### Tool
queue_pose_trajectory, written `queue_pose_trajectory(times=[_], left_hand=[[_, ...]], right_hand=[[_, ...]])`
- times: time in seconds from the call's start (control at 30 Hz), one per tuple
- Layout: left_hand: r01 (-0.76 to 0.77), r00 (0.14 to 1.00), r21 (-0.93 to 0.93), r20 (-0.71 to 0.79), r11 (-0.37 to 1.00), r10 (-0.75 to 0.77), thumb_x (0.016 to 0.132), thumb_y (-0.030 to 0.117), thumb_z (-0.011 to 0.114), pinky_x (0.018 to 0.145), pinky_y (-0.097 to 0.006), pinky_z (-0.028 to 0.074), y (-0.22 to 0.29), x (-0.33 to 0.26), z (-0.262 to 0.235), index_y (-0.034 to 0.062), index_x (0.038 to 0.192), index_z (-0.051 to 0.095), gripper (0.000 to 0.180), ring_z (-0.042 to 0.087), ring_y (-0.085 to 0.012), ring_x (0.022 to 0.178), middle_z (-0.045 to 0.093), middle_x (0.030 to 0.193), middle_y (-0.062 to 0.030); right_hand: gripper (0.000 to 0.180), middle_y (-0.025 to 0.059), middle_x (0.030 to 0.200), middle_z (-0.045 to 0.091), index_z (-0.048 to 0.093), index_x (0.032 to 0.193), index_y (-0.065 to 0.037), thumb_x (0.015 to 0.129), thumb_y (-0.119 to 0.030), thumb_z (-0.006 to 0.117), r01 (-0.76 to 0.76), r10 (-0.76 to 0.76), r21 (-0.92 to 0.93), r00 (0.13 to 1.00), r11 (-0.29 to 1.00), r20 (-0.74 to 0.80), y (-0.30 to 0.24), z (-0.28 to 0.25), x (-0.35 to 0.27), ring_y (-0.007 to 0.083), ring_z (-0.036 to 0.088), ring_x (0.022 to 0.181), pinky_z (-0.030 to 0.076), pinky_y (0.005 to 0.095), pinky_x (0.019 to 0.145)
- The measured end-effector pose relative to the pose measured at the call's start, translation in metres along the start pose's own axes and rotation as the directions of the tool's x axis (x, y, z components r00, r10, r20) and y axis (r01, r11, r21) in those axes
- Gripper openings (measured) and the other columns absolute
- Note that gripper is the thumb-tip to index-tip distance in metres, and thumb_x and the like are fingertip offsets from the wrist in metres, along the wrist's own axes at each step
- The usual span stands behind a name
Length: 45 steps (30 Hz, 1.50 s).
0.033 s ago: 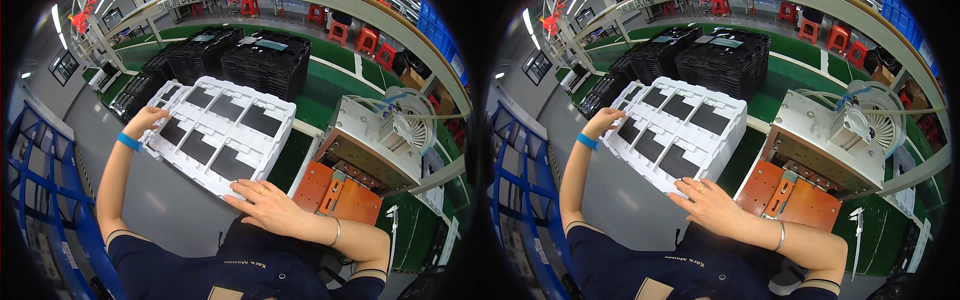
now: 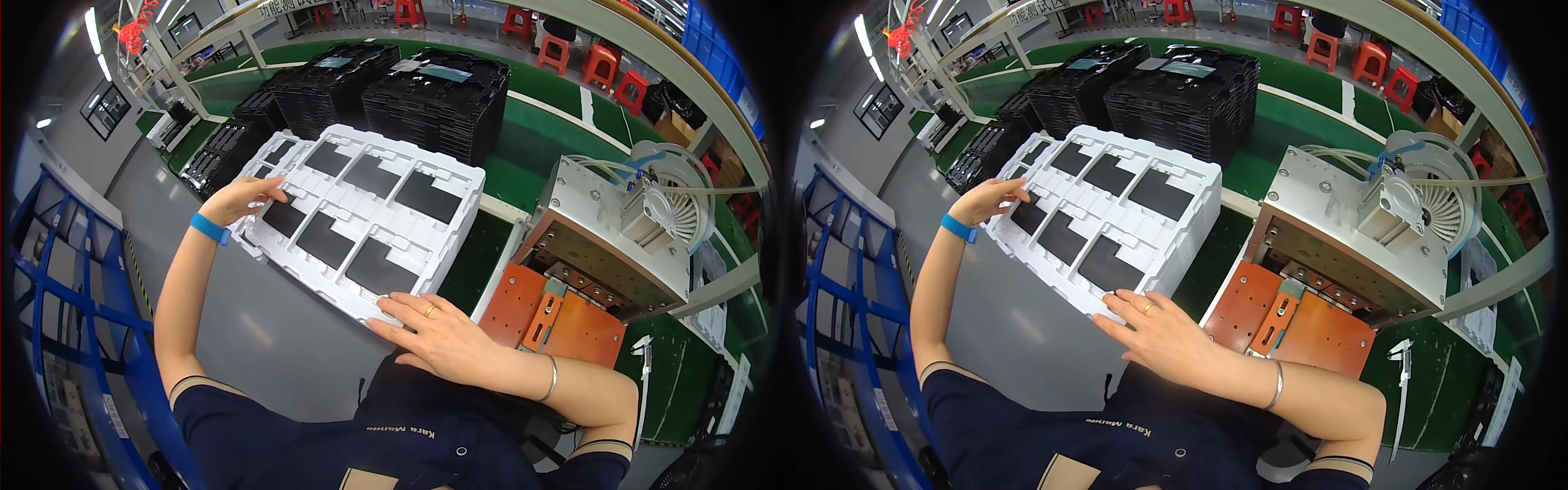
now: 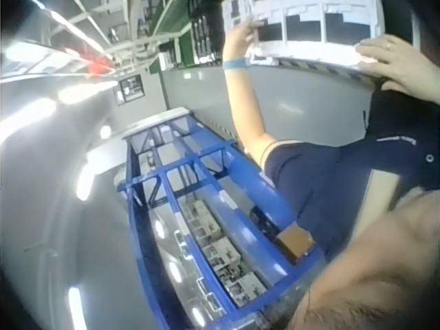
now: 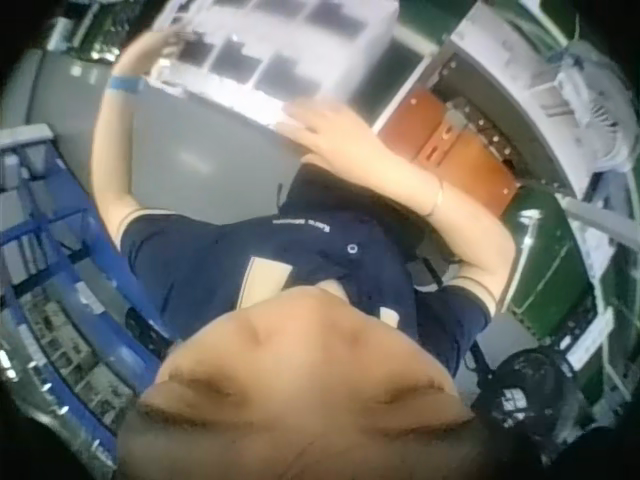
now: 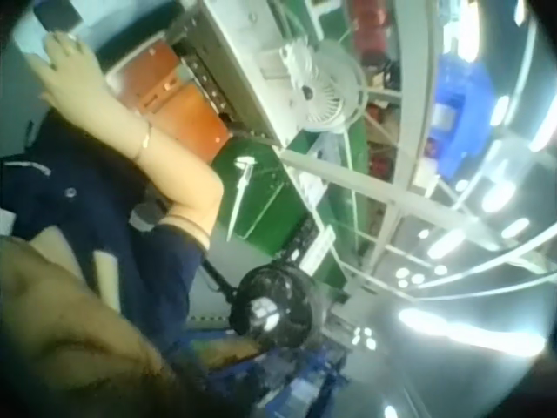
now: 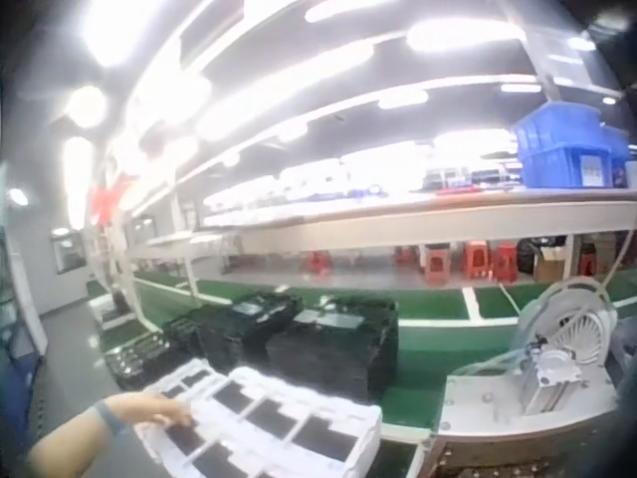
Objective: The person repeatedly picks up small black rectangular components from a white tray and places them into a metal jig on a workbench. They then press down on a silver metal plate to secure the components before removing them and placing them back into the tray.
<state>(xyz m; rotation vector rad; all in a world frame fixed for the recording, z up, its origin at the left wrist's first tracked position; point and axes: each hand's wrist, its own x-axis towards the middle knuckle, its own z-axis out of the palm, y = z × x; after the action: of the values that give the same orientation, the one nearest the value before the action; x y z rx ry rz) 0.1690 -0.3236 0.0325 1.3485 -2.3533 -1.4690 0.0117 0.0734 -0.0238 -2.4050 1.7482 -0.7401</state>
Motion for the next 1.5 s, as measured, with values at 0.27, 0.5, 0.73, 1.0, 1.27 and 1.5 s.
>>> queue_pose_trajectory(times=[0.27,0.5,0.73,1.0,1.27,1.5], left_hand=[[0.072,0.991,0.412,-0.133,0.908,-0.019,0.088,0.061,0.058,0.084,-0.038,0.054,0.022,0.024,0.012,-0.0016,0.126,0.061,0.073,0.063,-0.028,0.105,0.065,0.113,-0.0159],[0.182,0.983,0.381,-0.081,0.906,-0.163,0.089,0.061,0.06,0.094,-0.057,0.048,0.021,0.056,0.011,-0.0031,0.132,0.056,0.077,0.054,-0.0363,0.122,0.057,0.131,-0.0209],[0.2,0.979,0.37,-0.103,0.907,-0.174,0.086,0.066,0.059,0.094,-0.062,0.047,0.039,0.045,-0.004,-0.0069,0.125,0.057,0.083,0.05,-0.0445,0.125,0.051,0.129,-0.0328],[0.054,0.952,-0.002,0.303,0.999,-0.05,0.098,0.057,0.05,0.071,-0.036,0.059,0.031,0.077,-0.028,0.0044,0.133,0.056,0.063,0.069,-0.0194,0.096,0.066,0.116,-0.0139],[-0.108,0.926,-0.549,0.247,0.829,0.285,0.099,0.021,0.06,0.082,-0.028,0.06,0.041,0.033,-0.009,0.0019,0.13,0.055,0.037,0.069,-0.0125,0.096,0.068,0.111,-0.0067],[-0.236,0.951,-0.597,0.02,0.767,0.309,0.1,0.016,0.057,0.083,-0.034,0.061,-0.046,0.001,-0.109,-0.001,0.124,0.056,0.029,0.07,-0.0181,0.097,0.068,0.111,-0.0118]], right_hand=[[0.064,0.0133,0.143,0.046,0.047,0.14,-0.012,0.084,-0.027,0.074,-0.021,0.021,-0.001,0.999,1.0,0.036,-0.002,-0.004,-0.004,0.0305,0.043,0.135,0.041,0.0411,0.105],[0.063,0.0133,0.143,0.046,0.047,0.139,-0.012,0.084,-0.026,0.074,-0.014,0.014,-0.01,0.998,1.0,0.058,0.0,-0.004,-0.004,0.0305,0.042,0.136,0.041,0.0405,0.105],[0.066,0.0131,0.144,0.045,0.045,0.142,-0.013,0.084,-0.025,0.074,-0.019,0.018,0.006,0.997,1.0,0.074,0.002,-0.006,-0.004,0.0304,0.043,0.135,0.041,0.0407,0.104],[0.045,0.012,0.125,0.061,0.062,0.124,-0.009,0.083,-0.02,0.075,0.107,-0.083,0.097,0.972,0.99,-0.222,0.003,-0.006,-0.002,0.0251,0.062,0.11,0.052,0.034,0.087],[0.025,0.0027,0.097,0.068,0.069,0.103,-0.006,0.078,-0.011,0.073,0.149,-0.144,-0.029,0.862,0.988,-0.486,0.01,-0.017,-0.003,0.0146,0.065,0.074,0.052,0.0262,0.061],[0.026,0.0027,0.098,0.068,0.069,0.103,-0.006,0.077,-0.009,0.073,0.13,-0.121,-0.015,0.87,0.991,-0.477,0.008,-0.023,0.002,0.0152,0.063,0.071,0.052,0.0277,0.061]])
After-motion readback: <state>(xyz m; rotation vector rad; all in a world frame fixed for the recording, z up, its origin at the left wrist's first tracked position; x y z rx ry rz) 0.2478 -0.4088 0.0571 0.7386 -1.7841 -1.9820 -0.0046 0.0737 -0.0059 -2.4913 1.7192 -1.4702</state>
